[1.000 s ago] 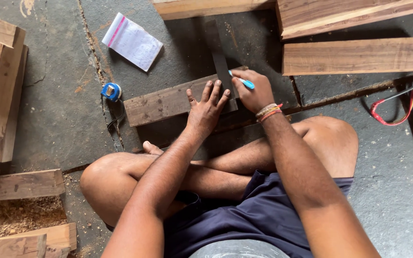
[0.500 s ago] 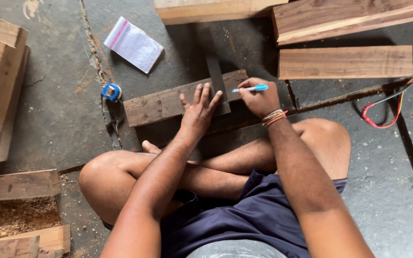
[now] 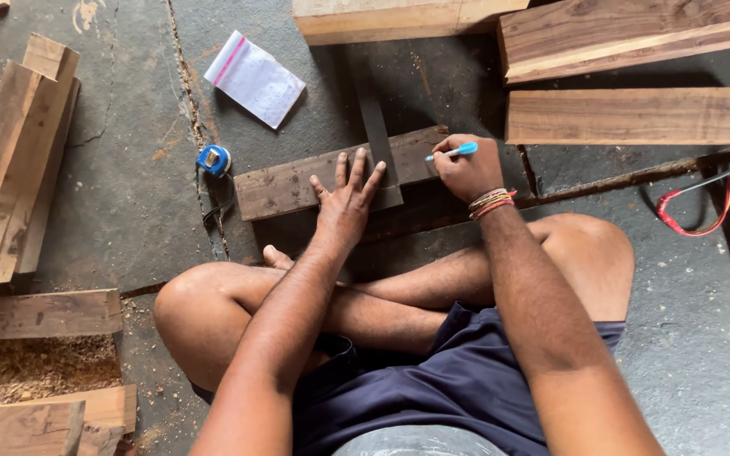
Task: The recorder marks wood blocks with a pen and a square to prepare for woodworking cuts.
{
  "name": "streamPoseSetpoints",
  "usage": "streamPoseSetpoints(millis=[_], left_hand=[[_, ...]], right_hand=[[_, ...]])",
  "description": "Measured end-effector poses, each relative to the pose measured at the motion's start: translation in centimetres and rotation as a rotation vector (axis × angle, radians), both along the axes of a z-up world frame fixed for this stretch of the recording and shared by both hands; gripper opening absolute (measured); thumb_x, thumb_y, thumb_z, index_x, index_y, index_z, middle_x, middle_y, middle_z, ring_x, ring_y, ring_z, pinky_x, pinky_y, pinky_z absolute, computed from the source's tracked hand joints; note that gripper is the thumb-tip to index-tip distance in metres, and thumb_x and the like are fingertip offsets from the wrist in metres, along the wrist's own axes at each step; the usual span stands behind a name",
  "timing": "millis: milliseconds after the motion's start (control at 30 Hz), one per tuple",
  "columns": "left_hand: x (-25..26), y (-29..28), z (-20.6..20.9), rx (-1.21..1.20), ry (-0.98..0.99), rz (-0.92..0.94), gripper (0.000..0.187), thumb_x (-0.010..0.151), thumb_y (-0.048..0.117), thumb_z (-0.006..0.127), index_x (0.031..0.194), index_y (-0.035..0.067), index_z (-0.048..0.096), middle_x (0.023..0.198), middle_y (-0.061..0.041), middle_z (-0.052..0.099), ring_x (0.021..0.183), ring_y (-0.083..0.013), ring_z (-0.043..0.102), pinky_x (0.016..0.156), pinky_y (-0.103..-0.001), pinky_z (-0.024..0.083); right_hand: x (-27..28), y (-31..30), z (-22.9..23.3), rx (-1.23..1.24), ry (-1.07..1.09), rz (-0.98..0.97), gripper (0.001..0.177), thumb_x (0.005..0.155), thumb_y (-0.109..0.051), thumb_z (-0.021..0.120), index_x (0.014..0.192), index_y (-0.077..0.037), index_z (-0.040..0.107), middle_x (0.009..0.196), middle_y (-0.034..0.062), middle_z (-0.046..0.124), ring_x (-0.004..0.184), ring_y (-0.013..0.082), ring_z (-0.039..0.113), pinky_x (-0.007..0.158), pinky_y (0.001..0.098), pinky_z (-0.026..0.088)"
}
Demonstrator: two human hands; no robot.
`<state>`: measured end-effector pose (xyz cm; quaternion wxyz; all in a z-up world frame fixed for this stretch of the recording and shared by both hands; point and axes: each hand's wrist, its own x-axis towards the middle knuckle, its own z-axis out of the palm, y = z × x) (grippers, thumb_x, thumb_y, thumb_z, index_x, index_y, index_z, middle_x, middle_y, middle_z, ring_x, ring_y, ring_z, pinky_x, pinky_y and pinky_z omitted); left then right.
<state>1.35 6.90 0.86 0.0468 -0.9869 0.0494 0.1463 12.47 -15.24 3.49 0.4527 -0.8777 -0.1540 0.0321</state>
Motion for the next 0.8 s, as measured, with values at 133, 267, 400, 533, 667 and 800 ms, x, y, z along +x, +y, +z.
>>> streamPoseSetpoints(millis=[133,267,400,533,667,800], left_hand=[[-0.1,0.4,-0.9,-0.005,-0.012,-0.021,0.09,0.091,0.01,0.064,0.164,0.03,0.015,0.171,-0.006,0.005,0.155,-0.0375,0.016,0.103,-0.085,0.027],[-0.2,1.1,-2.7,-0.009,-0.155,-0.077,0.082,0.094,0.009,0.061,0.164,0.026,0.021,0.172,-0.003,0.01,0.155,-0.0362,0.019,0.106,-0.084,0.027],[-0.1,0.9,-1.7,-0.012,-0.113,-0.081,0.082,0.092,0.011,0.059,0.163,0.023,0.021,0.171,-0.003,0.011,0.154,-0.0345,0.019,0.107,-0.082,0.026],[-0.5,1.6,-1.6,0.016,-0.118,-0.067,0.082,0.093,0.011,0.059,0.164,0.025,0.021,0.171,-0.004,0.011,0.155,-0.0333,0.02,0.107,-0.081,0.028],[-1.0,2.2,-1.7,0.042,-0.112,-0.049,0.081,0.093,0.014,0.059,0.163,0.026,0.021,0.171,-0.004,0.011,0.155,-0.0335,0.02,0.107,-0.08,0.028],[-1.0,2.4,-1.6,0.047,-0.114,-0.055,0.081,0.094,0.014,0.059,0.165,0.025,0.02,0.172,-0.004,0.012,0.155,-0.0339,0.021,0.111,-0.077,0.027]], right_hand=[[-0.6,0.0,0.8,-0.047,-0.03,-0.051,0.012,0.087,-0.015,0.071,0.089,-0.006,0.078,0.083,0.0151,0.076,0.075,0.0278,0.075,0.067,0.0365,0.057],[-1.2,0.4,-0.1,0.003,-0.128,-0.029,0.015,0.098,-0.015,0.068,0.108,-0.008,0.075,0.089,0.0145,0.075,0.082,0.0282,0.075,0.074,0.0381,0.059],[-2.1,1.1,1.0,-0.305,-0.145,0.11,0.04,0.085,-0.025,0.082,0.121,-0.011,0.073,0.101,0.0139,0.075,0.099,0.0317,0.07,0.088,0.0444,0.054],[-3.3,1.8,1.7,-0.429,-0.155,0.198,0.077,0.065,-0.039,0.092,0.131,-0.011,0.065,0.119,0.0104,0.073,0.117,0.0297,0.062,0.098,0.0459,0.046],[-4.5,2.9,1.8,-0.528,-0.139,0.211,0.104,0.055,-0.054,0.094,0.14,-0.01,0.056,0.13,0.0097,0.066,0.128,0.0277,0.053,0.101,0.0467,0.04],[-5.0,3.6,0.9,-0.586,-0.208,0.182,0.114,0.053,-0.062,0.093,0.144,-0.008,0.051,0.13,0.0093,0.063,0.127,0.026,0.052,0.096,0.0485,0.04]])
